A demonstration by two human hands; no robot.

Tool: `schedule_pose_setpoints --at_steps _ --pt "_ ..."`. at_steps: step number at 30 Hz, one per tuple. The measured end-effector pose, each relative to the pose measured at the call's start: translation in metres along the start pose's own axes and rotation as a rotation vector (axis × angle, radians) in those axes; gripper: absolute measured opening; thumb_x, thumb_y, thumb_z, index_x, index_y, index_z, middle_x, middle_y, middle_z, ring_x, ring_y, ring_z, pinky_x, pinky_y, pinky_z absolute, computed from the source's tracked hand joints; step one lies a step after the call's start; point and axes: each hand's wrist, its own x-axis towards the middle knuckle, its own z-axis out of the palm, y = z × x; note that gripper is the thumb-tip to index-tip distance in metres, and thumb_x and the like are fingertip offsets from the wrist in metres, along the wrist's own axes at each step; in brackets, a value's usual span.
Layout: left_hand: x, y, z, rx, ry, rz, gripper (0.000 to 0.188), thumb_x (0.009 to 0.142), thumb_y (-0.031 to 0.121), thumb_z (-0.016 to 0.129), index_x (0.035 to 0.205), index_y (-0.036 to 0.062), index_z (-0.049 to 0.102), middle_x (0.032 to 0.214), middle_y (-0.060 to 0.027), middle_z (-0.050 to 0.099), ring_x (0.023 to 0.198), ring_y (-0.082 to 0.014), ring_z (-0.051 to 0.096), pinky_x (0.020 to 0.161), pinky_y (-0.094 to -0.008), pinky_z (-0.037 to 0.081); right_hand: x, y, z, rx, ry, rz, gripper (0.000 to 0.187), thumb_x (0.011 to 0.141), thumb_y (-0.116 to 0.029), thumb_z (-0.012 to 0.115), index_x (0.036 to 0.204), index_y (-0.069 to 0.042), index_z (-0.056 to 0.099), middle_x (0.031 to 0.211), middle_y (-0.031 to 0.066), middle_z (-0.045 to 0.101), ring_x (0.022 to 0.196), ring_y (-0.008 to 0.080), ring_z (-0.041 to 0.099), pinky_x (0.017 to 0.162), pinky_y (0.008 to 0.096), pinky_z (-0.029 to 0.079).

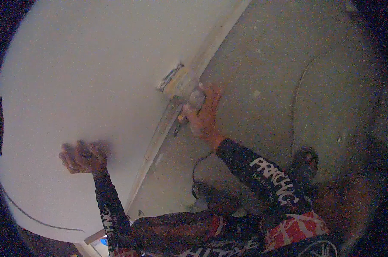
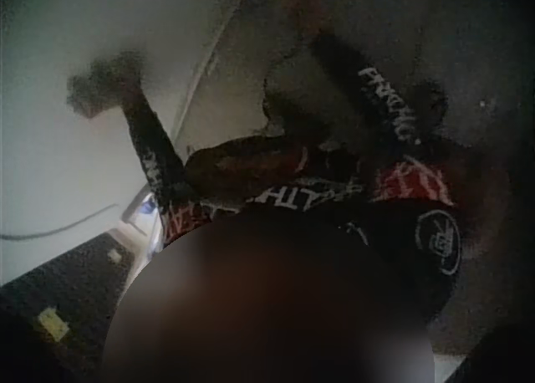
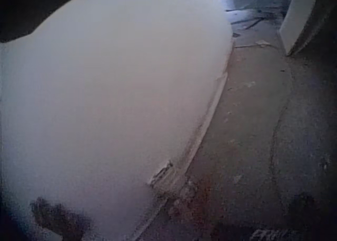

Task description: The person is using an orbital sander to smooth a curved section of a white wall or ceiling.

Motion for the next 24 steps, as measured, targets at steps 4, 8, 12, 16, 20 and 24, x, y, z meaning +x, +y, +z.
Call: schedule_pose_setpoints --at_steps 4,8,12,16,20,24 --pt "0.029 0.019 0.000 -0.007 0.010 0.002 0.032 0.094 0.035 0.059 0.118 0.0153 0.065 0.138 -0.0161 0.056 0.133 -0.0382 0.044 0.110 -0.0541 0.032 -0.049 -0.011 -0.002 -0.006 -0.238 0.105 0.088 0.079 -0.028 0.079 0.146 -0.001 0.027 0.149 0.0303 0.020 0.143 0.0481 0.015 0.118 0.0596 0.014" --pt "0.057 0.032 0.004 -0.051 -0.009 0.024 0.030 0.094 0.034 0.059 0.117 0.0160 0.066 0.136 -0.0155 0.058 0.132 -0.0386 0.046 0.109 -0.0550 0.033 -0.072 -0.028 -0.006 0.090 -0.395 0.330 0.091 0.081 -0.031 0.079 0.147 -0.002 0.023 0.150 0.0314 0.017 0.144 0.0494 0.013 0.117 0.0632 0.016" --pt "0.066 0.041 -0.002 -0.010 -0.011 0.009 0.029 0.095 0.033 0.059 0.117 0.0152 0.066 0.135 -0.0164 0.058 0.130 -0.0384 0.047 0.108 -0.0556 0.035 -0.047 -0.030 -0.025 0.079 -0.324 0.215 0.088 0.083 -0.029 0.077 0.147 -0.003 0.023 0.149 0.0307 0.015 0.144 0.0497 0.012 0.117 0.0621 0.019" --pt "0.052 0.044 -0.009 0.008 -0.004 -0.018 0.031 0.094 0.035 0.057 0.116 0.0137 0.065 0.134 -0.0160 0.057 0.131 -0.0374 0.044 0.108 -0.0545 0.036 0.014 -0.020 -0.053 -0.016 -0.234 0.136 0.081 0.084 -0.023 0.074 0.147 -0.005 0.026 0.145 0.0288 0.022 0.141 0.0484 0.018 0.116 0.0587 0.023" --pt "0.034 0.037 -0.023 0.052 0.031 -0.030 0.029 0.096 0.031 0.057 0.115 0.0105 0.064 0.131 -0.0151 0.060 0.128 -0.0372 0.051 0.107 -0.0546 0.038 0.068 -0.023 -0.060 -0.046 0.015 -0.014 0.074 0.082 -0.015 0.070 0.145 -0.005 0.032 0.138 0.0236 0.032 0.130 0.0418 0.036 0.113 0.0529 0.032" --pt "0.010 0.030 -0.050 0.095 0.023 0.017 0.029 0.096 0.032 0.058 0.114 0.0103 0.063 0.133 -0.0162 0.058 0.128 -0.0372 0.051 0.107 -0.0537 0.039 0.097 -0.020 -0.067 0.083 0.110 0.038 0.069 0.081 -0.013 0.070 0.141 -0.005 0.037 0.132 0.0200 0.038 0.120 0.0371 0.045 0.107 0.0467 0.038"
